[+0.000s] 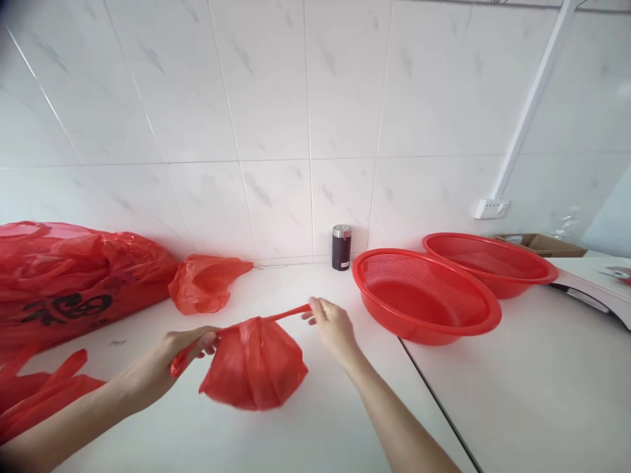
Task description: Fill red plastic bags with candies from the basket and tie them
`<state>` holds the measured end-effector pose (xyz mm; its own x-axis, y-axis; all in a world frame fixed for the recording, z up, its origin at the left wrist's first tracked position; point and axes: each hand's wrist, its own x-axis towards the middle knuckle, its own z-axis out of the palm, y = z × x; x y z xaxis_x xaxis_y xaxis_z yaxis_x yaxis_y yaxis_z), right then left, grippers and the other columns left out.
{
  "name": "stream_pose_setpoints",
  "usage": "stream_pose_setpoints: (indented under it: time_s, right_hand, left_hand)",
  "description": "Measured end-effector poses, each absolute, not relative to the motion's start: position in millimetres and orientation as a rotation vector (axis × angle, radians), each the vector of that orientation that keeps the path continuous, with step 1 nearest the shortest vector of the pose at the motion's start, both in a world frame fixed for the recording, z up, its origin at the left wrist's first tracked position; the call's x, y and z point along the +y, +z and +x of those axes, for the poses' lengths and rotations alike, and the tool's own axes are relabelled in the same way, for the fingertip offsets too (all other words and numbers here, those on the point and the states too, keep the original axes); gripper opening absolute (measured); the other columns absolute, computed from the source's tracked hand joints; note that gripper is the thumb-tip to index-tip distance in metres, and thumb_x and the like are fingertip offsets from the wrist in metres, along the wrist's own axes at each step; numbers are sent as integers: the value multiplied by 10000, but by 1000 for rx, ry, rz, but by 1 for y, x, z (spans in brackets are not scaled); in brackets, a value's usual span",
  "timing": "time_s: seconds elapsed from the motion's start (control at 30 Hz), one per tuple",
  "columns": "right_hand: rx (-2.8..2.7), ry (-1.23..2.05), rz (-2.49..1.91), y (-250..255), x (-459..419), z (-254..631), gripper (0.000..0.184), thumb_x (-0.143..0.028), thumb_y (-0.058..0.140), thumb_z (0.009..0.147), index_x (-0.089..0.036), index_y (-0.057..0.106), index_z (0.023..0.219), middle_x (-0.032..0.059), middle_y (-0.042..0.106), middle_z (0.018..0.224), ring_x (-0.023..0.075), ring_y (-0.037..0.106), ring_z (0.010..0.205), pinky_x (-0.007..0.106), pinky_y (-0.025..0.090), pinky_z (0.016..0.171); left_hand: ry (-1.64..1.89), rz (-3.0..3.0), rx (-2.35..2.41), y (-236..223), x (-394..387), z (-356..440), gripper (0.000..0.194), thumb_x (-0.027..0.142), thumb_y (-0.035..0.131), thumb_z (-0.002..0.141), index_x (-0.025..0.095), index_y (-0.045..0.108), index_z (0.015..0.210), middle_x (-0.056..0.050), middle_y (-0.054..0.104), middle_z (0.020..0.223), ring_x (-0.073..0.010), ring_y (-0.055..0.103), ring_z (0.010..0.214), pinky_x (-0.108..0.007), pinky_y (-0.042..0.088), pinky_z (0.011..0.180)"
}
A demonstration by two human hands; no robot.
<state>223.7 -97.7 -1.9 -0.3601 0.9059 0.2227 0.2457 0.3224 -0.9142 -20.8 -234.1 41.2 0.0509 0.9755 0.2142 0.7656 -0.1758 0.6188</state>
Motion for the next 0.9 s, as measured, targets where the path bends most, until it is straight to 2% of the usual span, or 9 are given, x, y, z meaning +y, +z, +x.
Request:
stream_pose_setpoints:
  time_s: [0.07, 0.17, 0.23, 0.37, 0.43, 0.57, 0.7, 0.77, 0.9]
  right_hand:
    - [-1803, 1031, -1150, -17, -81, 234, 496, -599, 326, 920, -199, 579, 770, 42, 693, 805, 176, 639, 688, 294, 449, 662]
    - [-1791, 977, -1213, -31, -74, 231, 539, -601, 238, 936, -209, 515, 692, 36, 675, 731, 188, 632, 674, 304, 434, 644]
    - [-1809, 891, -1241, -32, -80, 218, 533, -587, 172, 952, -230, 500, 730, 23, 668, 726, 199, 628, 700, 313, 420, 653]
    - [-1959, 668, -1273, -35, -99, 183, 473, -525, 122, 976, -293, 527, 900, 11, 655, 741, 223, 613, 693, 315, 368, 613]
    - [-2026, 627, -1262, -41, -104, 171, 448, -501, 140, 982, -299, 534, 911, 10, 639, 697, 223, 598, 646, 304, 337, 579]
    - [-2137, 533, -1275, -55, -98, 172, 418, -482, 187, 989, -278, 535, 877, -1, 595, 608, 196, 550, 552, 277, 267, 533]
    - [-2190, 412, -1318, -60, -79, 193, 381, -438, 220, 999, -265, 534, 871, -13, 588, 618, 170, 532, 565, 264, 228, 543]
    - [-2218, 384, -1340, -63, -68, 200, 369, -424, 228, 1002, -267, 533, 867, -24, 595, 630, 156, 526, 569, 254, 228, 542]
    - [-2248, 355, -1441, -74, -52, 203, 351, -390, 261, 998, -258, 543, 837, -26, 605, 630, 145, 529, 560, 244, 228, 526]
  left_hand:
    - [786, 1874, 1783, 31, -241, -27, 326, 355, 396, 896, 244, 666, 752, -23, 698, 758, -230, 623, 769, -323, 463, 733]
    - [779, 1679, 1841, 15, -237, -23, 368, 449, 366, 911, 251, 650, 788, -42, 710, 893, -254, 614, 887, -362, 443, 823]
    - [928, 1573, 1935, 4, -225, -13, 392, 518, 357, 904, 248, 616, 786, -45, 690, 922, -252, 598, 911, -355, 438, 823]
    - [1135, 1472, 2054, -20, -189, 10, 425, 567, 224, 921, 250, 441, 741, -6, 602, 775, -202, 574, 742, -300, 442, 680]
    - [1134, 1446, 2107, -32, -173, 18, 424, 561, 155, 930, 259, 396, 757, 15, 563, 690, -191, 559, 651, -288, 423, 610]
    - [1039, 1518, 2209, -50, -155, 20, 367, 482, 173, 953, 271, 432, 799, 22, 603, 696, -191, 581, 660, -282, 378, 618]
    - [840, 1618, 2305, -58, -149, 12, 297, 396, 261, 942, 273, 470, 770, 22, 581, 609, -193, 554, 605, -280, 326, 593]
    - [732, 1653, 2331, -60, -145, 9, 305, 396, 277, 934, 279, 504, 766, 16, 584, 595, -198, 550, 592, -282, 319, 579]
    - [551, 1672, 2371, -60, -134, 6, 372, 426, 281, 932, 297, 594, 778, -6, 671, 690, -216, 605, 665, -285, 343, 573]
